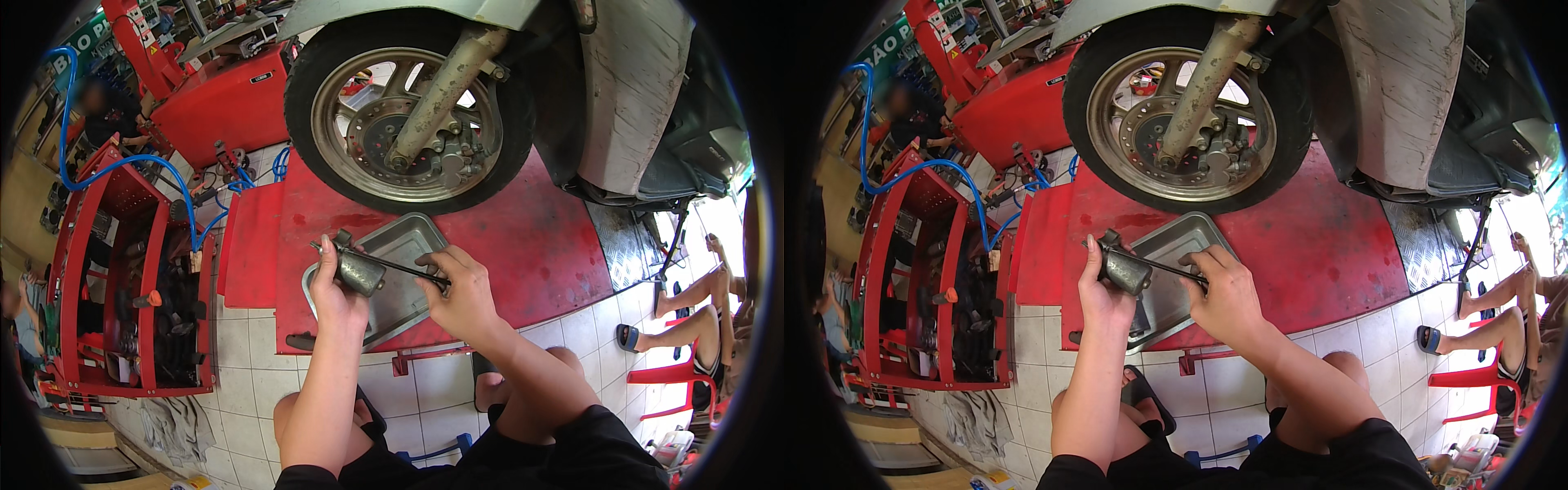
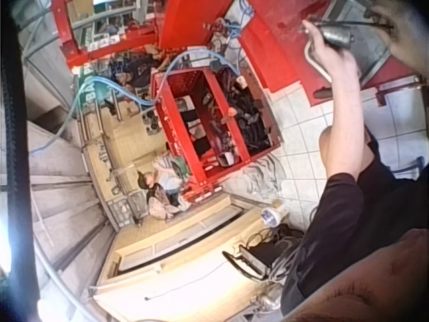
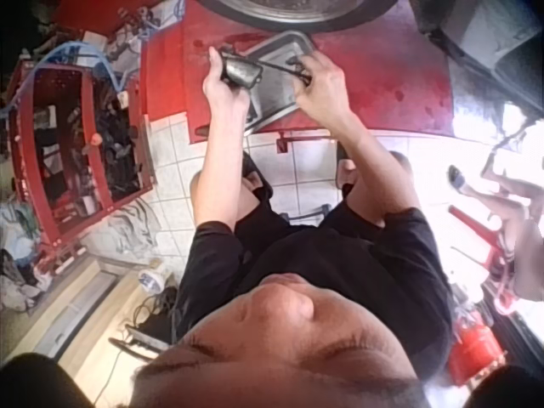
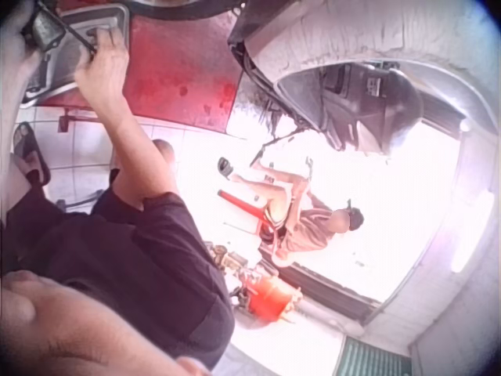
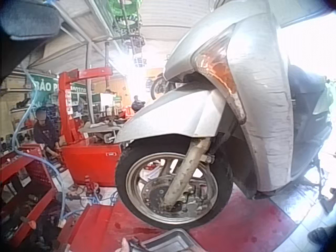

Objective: The person sits on the floor of a workshop and uses a screwdriver to disassemble a cylindrical metal component, likely a starter motor, from a scooter. They remove screws and separate the housing parts, placing them into a metal tray.

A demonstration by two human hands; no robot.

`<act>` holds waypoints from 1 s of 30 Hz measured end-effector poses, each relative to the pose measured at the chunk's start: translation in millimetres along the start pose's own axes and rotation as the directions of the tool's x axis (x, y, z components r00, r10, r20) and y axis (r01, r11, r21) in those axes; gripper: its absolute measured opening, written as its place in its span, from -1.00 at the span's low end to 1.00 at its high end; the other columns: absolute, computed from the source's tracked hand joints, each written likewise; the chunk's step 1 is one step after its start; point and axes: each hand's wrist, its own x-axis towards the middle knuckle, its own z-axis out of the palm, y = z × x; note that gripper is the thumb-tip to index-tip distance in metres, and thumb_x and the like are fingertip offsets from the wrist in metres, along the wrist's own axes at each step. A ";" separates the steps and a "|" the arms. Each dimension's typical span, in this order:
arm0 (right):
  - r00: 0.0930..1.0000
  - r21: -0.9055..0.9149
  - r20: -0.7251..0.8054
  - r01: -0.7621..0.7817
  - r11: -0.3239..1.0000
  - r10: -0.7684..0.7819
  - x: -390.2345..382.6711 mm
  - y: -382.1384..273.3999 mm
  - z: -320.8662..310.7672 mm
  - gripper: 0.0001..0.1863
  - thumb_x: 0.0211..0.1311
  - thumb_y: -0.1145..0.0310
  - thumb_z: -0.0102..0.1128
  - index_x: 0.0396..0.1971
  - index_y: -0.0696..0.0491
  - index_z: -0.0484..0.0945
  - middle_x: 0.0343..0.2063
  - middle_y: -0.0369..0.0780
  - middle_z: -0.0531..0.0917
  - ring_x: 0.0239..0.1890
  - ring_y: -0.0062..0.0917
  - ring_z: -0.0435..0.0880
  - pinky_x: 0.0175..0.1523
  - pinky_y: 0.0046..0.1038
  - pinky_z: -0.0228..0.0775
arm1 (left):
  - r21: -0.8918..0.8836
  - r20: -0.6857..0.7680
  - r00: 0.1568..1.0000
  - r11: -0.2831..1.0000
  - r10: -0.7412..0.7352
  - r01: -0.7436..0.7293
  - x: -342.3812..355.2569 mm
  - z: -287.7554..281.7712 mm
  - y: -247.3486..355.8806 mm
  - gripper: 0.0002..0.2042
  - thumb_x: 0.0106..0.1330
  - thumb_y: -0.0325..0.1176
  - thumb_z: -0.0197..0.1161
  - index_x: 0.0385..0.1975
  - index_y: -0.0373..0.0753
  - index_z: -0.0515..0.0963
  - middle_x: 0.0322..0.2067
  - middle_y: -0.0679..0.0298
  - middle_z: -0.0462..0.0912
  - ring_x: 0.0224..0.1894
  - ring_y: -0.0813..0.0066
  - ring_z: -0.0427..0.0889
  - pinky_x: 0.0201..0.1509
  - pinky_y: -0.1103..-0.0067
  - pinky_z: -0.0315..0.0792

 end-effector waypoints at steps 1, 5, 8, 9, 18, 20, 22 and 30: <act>1.000 0.009 -0.008 -0.015 1.000 0.015 -0.1 0.2 0.3 -0.76 0.05 0.55 0.42 -0.22 0.14 0.67 -0.42 -0.15 0.66 -0.41 -0.34 0.68 -0.33 -0.38 0.50 | 0.000 -0.006 1.000 1.000 0.003 -0.003 -0.6 1.1 -0.3 -0.66 0.42 -0.08 0.31 -0.10 -0.26 0.58 -0.24 0.26 0.62 -0.16 0.38 0.60 -0.05 0.41 0.53; 0.997 -0.013 0.031 -0.071 0.997 0.071 -0.3 -1.9 -2.5 -0.77 0.08 0.53 0.41 -0.22 0.13 0.66 -0.40 -0.14 0.68 -0.40 -0.32 0.70 -0.32 -0.36 0.52 | 0.002 -0.021 1.000 1.000 0.010 -0.010 -1.6 2.3 0.0 -0.65 0.42 -0.07 0.30 -0.10 -0.26 0.57 -0.24 0.26 0.62 -0.16 0.38 0.60 -0.05 0.42 0.53; 0.999 0.001 0.016 -0.046 0.999 0.046 -4.8 5.3 1.2 -0.77 0.09 0.51 0.41 -0.22 0.12 0.64 -0.39 -0.13 0.69 -0.38 -0.24 0.71 -0.31 -0.32 0.53 | 0.002 -0.012 1.000 1.000 0.008 -0.008 -1.1 2.9 0.0 -0.65 0.42 -0.07 0.29 -0.10 -0.26 0.57 -0.24 0.25 0.62 -0.16 0.38 0.60 -0.06 0.42 0.53; 0.999 0.001 0.018 -0.030 1.000 0.030 -5.4 6.5 2.2 -0.77 0.09 0.50 0.42 -0.22 0.12 0.64 -0.39 -0.13 0.69 -0.37 -0.23 0.71 -0.31 -0.31 0.53 | 0.003 -0.011 1.000 1.000 0.009 -0.009 -1.0 2.3 0.2 -0.65 0.42 -0.07 0.29 -0.10 -0.26 0.57 -0.24 0.25 0.62 -0.16 0.38 0.60 -0.06 0.42 0.53; 1.000 -0.023 -0.018 0.023 0.999 -0.023 -2.3 0.4 -1.1 -0.82 0.12 0.50 0.41 -0.26 0.15 0.67 -0.43 -0.13 0.70 -0.41 -0.28 0.71 -0.30 -0.39 0.55 | 0.013 -0.031 0.999 1.000 -0.015 0.015 -4.9 5.2 -0.8 -0.64 0.41 -0.06 0.30 -0.08 -0.26 0.57 -0.23 0.25 0.62 -0.15 0.38 0.61 -0.06 0.41 0.53; 1.000 -0.031 -0.026 -0.004 1.000 0.003 -2.5 0.2 -1.4 -0.82 0.13 0.48 0.41 -0.27 0.15 0.67 -0.44 -0.14 0.69 -0.42 -0.27 0.70 -0.31 -0.38 0.53 | 0.003 -0.031 0.999 1.000 -0.022 0.022 -3.6 4.6 -1.4 -0.64 0.41 -0.06 0.30 -0.08 -0.26 0.57 -0.23 0.26 0.62 -0.15 0.38 0.61 -0.05 0.41 0.53; 1.000 -0.076 -0.030 -0.007 0.997 0.005 -3.6 2.3 -0.8 -0.82 0.13 0.47 0.42 -0.27 0.16 0.67 -0.45 -0.14 0.69 -0.43 -0.27 0.70 -0.33 -0.36 0.51 | -0.001 -0.028 0.999 1.000 -0.022 0.022 -1.8 2.1 -1.6 -0.64 0.41 -0.06 0.30 -0.08 -0.26 0.58 -0.22 0.26 0.63 -0.15 0.38 0.61 -0.04 0.41 0.53; 0.997 -0.016 0.061 0.052 0.999 -0.050 -7.8 7.2 3.7 -0.88 0.24 0.45 0.30 -0.27 0.15 0.65 -0.43 -0.08 0.68 -0.44 -0.10 0.64 -0.35 -0.24 0.48 | -0.016 -0.015 1.000 1.000 0.013 -0.013 2.2 -0.8 -2.8 -0.64 0.42 -0.07 0.29 -0.07 -0.28 0.57 -0.21 0.23 0.63 -0.15 0.36 0.61 -0.01 0.41 0.52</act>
